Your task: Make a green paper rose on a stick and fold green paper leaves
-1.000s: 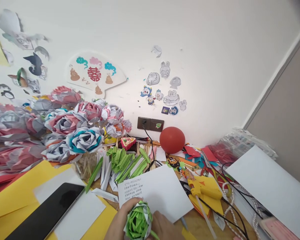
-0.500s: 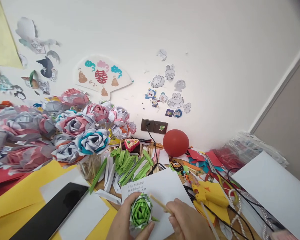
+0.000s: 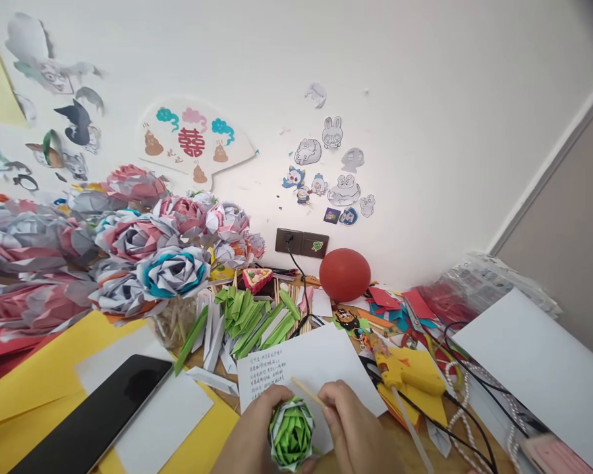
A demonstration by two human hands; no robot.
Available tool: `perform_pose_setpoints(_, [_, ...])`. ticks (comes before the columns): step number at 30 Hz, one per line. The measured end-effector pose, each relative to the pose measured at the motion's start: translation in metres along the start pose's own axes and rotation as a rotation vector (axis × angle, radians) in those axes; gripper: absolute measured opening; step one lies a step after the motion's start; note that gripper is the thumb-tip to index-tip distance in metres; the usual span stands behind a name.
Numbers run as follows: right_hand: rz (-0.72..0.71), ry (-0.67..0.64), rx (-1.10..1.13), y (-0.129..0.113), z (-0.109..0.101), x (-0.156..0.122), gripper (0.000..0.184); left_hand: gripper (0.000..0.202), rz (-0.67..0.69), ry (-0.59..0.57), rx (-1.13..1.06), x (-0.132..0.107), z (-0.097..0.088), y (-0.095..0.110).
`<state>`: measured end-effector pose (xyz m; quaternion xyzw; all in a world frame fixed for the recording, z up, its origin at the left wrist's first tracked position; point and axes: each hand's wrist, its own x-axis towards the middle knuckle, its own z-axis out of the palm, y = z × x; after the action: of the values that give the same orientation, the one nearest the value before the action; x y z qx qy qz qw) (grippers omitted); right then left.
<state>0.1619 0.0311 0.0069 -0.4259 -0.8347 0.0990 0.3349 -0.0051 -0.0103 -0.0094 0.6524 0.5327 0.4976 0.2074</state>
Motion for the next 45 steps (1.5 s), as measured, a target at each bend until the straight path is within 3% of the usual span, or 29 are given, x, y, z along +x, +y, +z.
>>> perform_pose_setpoints(5, [0.098, 0.059, 0.149, 0.004, -0.012, 0.01, 0.026, 0.054, -0.09, 0.0, -0.057, 0.002, 0.002, -0.003])
perform_pose_setpoints(10, [-0.012, 0.029, 0.167, 0.005, -0.012, 0.01, 0.022, 0.054, -0.016, -0.084, -0.091, 0.001, 0.002, -0.003])
perform_pose_setpoints(16, [-0.097, 0.0, 0.238, 0.003, 0.0, 0.002, 0.016, 0.056, -0.139, -0.096, -0.176, 0.003, -0.001, -0.002])
perform_pose_setpoints(21, [-0.088, 0.039, 0.275, 0.004, 0.007, -0.002, 0.017, 0.047, -0.064, -0.103, -0.193, 0.004, 0.0, -0.005])
perform_pose_setpoints(24, [-0.074, 0.05, 0.331, 0.005, 0.011, -0.003, 0.018, 0.052, -0.003, -0.084, -0.163, 0.005, 0.0, -0.008])
perform_pose_setpoints(27, [-0.093, 0.033, 0.373, 0.005, 0.011, -0.004, 0.021, 0.048, 0.037, -0.138, -0.143, 0.005, -0.001, -0.008])
perform_pose_setpoints(38, [-0.138, 0.05, 0.195, 0.0, 0.004, -0.001, 0.02, 0.049, -0.103, -0.313, -0.237, 0.002, 0.004, -0.018])
perform_pose_setpoints(42, [-0.138, 0.06, 0.175, 0.0, 0.004, 0.0, 0.019, 0.059, -0.188, -0.325, -0.235, 0.0, 0.002, -0.012])
perform_pose_setpoints(45, [-0.234, 0.132, 0.087, 0.0, 0.003, 0.001, 0.028, 0.055, -0.199, -0.314, -0.199, -0.002, 0.002, -0.006])
